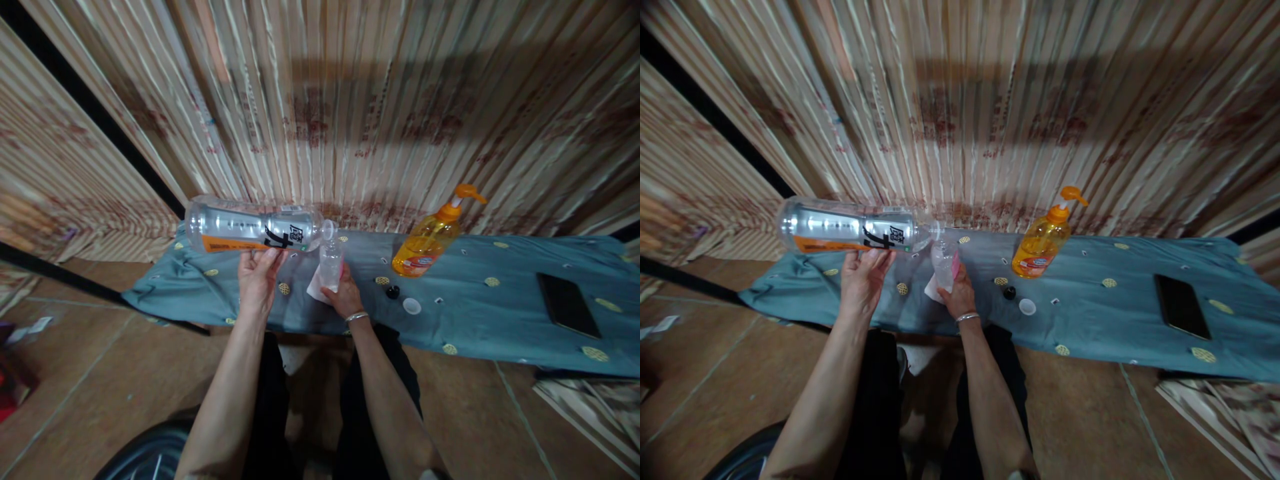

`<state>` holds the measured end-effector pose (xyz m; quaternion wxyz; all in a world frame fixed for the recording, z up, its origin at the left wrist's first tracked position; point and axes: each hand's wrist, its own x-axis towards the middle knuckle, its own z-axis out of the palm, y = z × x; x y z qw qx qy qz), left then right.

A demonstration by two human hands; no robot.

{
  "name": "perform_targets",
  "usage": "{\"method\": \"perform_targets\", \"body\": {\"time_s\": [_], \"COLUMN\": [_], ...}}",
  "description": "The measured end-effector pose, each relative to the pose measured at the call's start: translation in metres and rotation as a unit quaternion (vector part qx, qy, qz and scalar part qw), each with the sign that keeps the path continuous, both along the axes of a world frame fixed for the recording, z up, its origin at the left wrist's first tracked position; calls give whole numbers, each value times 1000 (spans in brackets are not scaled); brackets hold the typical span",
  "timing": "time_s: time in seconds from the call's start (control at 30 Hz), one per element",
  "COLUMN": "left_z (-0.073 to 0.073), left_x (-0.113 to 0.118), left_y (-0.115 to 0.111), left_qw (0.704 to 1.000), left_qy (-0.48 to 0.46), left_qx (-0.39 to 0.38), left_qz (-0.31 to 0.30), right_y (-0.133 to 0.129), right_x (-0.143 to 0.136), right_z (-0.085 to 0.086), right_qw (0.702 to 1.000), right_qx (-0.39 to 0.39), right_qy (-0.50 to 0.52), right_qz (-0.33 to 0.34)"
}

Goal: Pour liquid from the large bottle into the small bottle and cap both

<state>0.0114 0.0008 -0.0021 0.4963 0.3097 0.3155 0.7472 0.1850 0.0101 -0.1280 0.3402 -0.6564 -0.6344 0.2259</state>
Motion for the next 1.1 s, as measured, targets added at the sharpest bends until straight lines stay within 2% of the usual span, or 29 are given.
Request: {"method": "perform_targets", "body": {"time_s": [0.53,1.1], "left_z": [2,5], "left_x": [5,8], "left_y": [-1,-2], "left_qw": [1000,1000], "left_qy": [8,17], "left_qx": [-3,7], "left_qz": [8,11], "right_y": [-1,-1], "right_x": [-1,-1], "right_z": [5,3], "right_qw": [1000,1000], "right_qx": [-15,-10], "right_qy": [1,-9], "right_qz": [-8,-9]}}
